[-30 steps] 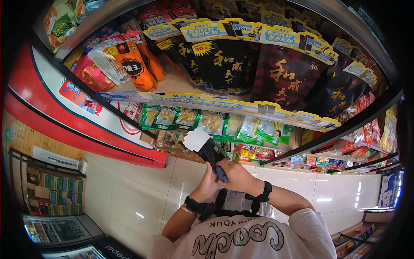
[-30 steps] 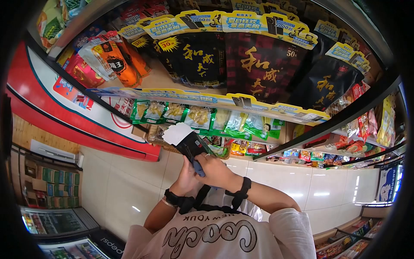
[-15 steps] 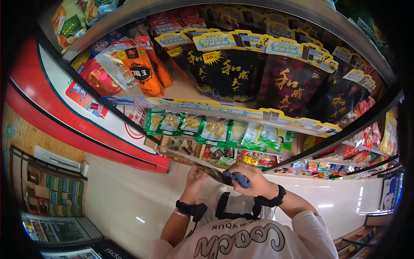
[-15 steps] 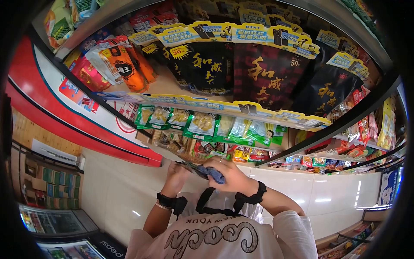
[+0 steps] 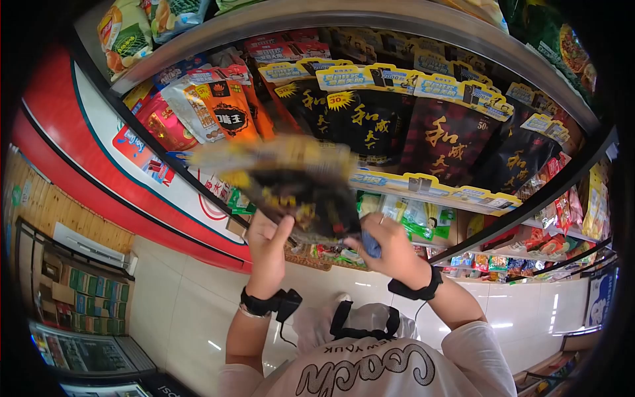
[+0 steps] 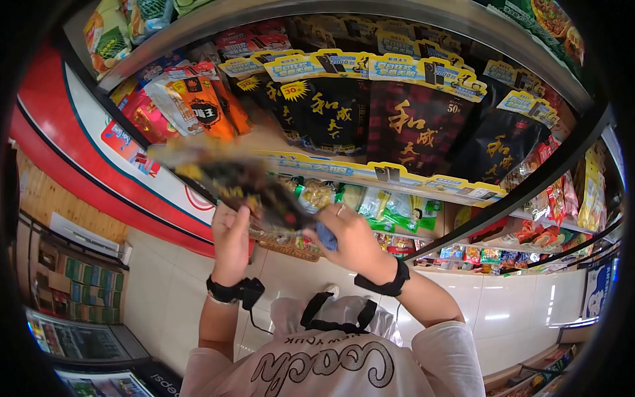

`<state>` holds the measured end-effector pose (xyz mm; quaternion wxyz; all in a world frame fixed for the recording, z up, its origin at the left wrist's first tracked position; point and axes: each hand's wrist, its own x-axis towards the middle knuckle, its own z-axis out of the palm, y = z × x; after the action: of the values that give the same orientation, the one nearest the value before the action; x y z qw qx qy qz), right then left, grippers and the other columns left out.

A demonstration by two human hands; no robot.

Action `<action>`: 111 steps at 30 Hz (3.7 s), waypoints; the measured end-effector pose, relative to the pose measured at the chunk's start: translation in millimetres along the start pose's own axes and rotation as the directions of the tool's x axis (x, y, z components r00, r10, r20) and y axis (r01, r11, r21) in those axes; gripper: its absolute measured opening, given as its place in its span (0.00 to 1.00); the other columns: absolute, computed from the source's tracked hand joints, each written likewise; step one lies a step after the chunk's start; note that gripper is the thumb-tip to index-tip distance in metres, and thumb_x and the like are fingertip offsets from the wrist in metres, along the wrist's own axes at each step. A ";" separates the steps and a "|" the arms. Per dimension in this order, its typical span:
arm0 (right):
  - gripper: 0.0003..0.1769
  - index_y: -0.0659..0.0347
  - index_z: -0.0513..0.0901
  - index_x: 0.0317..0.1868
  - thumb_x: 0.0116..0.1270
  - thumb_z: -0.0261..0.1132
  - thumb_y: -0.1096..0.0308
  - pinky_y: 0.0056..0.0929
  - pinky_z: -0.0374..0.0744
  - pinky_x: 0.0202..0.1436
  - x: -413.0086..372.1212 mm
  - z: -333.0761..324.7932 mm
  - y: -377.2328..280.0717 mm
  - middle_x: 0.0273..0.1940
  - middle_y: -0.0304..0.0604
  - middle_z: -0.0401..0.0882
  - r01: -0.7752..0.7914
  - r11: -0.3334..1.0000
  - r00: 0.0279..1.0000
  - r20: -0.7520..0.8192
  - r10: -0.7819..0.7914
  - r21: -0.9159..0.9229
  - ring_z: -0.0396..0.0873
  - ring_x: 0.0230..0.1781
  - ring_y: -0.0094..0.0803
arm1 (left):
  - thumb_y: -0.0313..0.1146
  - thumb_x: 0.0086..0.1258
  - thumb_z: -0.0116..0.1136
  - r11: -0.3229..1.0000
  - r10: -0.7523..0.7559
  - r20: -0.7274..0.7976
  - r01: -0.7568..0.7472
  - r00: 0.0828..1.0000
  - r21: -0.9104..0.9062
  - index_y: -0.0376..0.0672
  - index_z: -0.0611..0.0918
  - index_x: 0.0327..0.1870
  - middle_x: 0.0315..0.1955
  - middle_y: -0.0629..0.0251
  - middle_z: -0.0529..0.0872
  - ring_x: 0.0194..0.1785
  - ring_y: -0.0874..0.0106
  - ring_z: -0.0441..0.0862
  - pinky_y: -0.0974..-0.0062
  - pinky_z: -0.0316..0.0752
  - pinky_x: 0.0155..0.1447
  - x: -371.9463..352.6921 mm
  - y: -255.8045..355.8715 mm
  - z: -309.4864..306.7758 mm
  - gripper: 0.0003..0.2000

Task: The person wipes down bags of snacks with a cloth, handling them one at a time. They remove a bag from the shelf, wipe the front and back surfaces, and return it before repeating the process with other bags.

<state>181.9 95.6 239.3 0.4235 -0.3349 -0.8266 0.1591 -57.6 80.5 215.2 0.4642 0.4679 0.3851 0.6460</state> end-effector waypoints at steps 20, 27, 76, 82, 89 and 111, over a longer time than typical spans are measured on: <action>0.10 0.64 0.80 0.37 0.59 0.70 0.68 0.42 0.77 0.35 83.7 -20.3 4.7 0.31 0.50 0.77 -0.126 0.942 0.914 -0.406 -0.012 -0.310 0.78 0.33 0.50 | 0.29 0.75 0.56 0.949 0.316 0.039 -0.316 0.948 0.005 0.35 0.69 0.64 0.58 0.65 0.75 0.61 0.78 0.71 0.80 0.64 0.65 155.8 58.4 -23.1 0.19; 0.10 0.64 0.80 0.37 0.58 0.70 0.68 0.42 0.77 0.35 84.6 -14.9 5.5 0.31 0.50 0.76 -0.178 0.931 0.901 -0.433 0.024 -0.319 0.77 0.33 0.50 | 0.34 0.76 0.56 0.932 0.340 0.034 -0.342 0.940 0.117 0.30 0.66 0.62 0.57 0.63 0.70 0.61 0.76 0.65 0.76 0.59 0.67 172.1 35.4 -33.6 0.22; 0.28 0.56 0.73 0.62 0.60 0.69 0.66 0.43 0.79 0.41 103.1 -9.9 21.8 0.36 0.53 0.81 -0.313 0.895 0.871 -0.473 0.136 -0.318 0.81 0.37 0.52 | 0.44 0.75 0.57 0.963 -0.041 0.002 0.039 0.999 0.267 0.42 0.72 0.37 0.26 0.77 0.68 0.31 0.84 0.66 0.74 0.75 0.43 194.6 46.4 -27.3 0.14; 0.27 0.55 0.75 0.62 0.61 0.67 0.67 0.44 0.79 0.42 109.6 -5.3 21.1 0.38 0.54 0.81 -0.217 0.904 0.912 -0.407 0.053 -0.368 0.81 0.38 0.53 | 0.45 0.75 0.57 0.944 -0.066 0.061 0.042 0.996 0.326 0.43 0.68 0.35 0.26 0.77 0.66 0.34 0.83 0.68 0.68 0.76 0.50 198.5 41.1 -45.7 0.17; 0.28 0.54 0.74 0.64 0.62 0.65 0.67 0.45 0.80 0.42 125.5 -2.5 9.6 0.36 0.55 0.81 -0.197 0.906 0.955 -0.282 0.091 -0.374 0.81 0.37 0.53 | 0.44 0.76 0.55 0.946 -0.043 0.056 0.023 0.998 0.324 0.41 0.70 0.39 0.32 0.71 0.73 0.41 0.79 0.74 0.64 0.76 0.55 188.9 54.5 -42.8 0.16; 0.41 0.51 0.59 0.75 0.60 0.62 0.67 0.48 0.81 0.45 181.2 -10.8 -4.2 0.35 0.58 0.83 -0.280 0.812 0.950 -0.023 0.313 -0.512 0.83 0.38 0.55 | 0.43 0.77 0.55 0.942 -0.129 0.164 0.069 0.978 0.328 0.40 0.73 0.47 0.37 0.68 0.75 0.45 0.76 0.76 0.59 0.76 0.58 189.9 47.2 -55.3 0.15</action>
<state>113.3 217.1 355.5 0.2641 -0.5541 -0.7894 0.0095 -147.0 246.5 291.5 0.4474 0.5744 0.4636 0.5049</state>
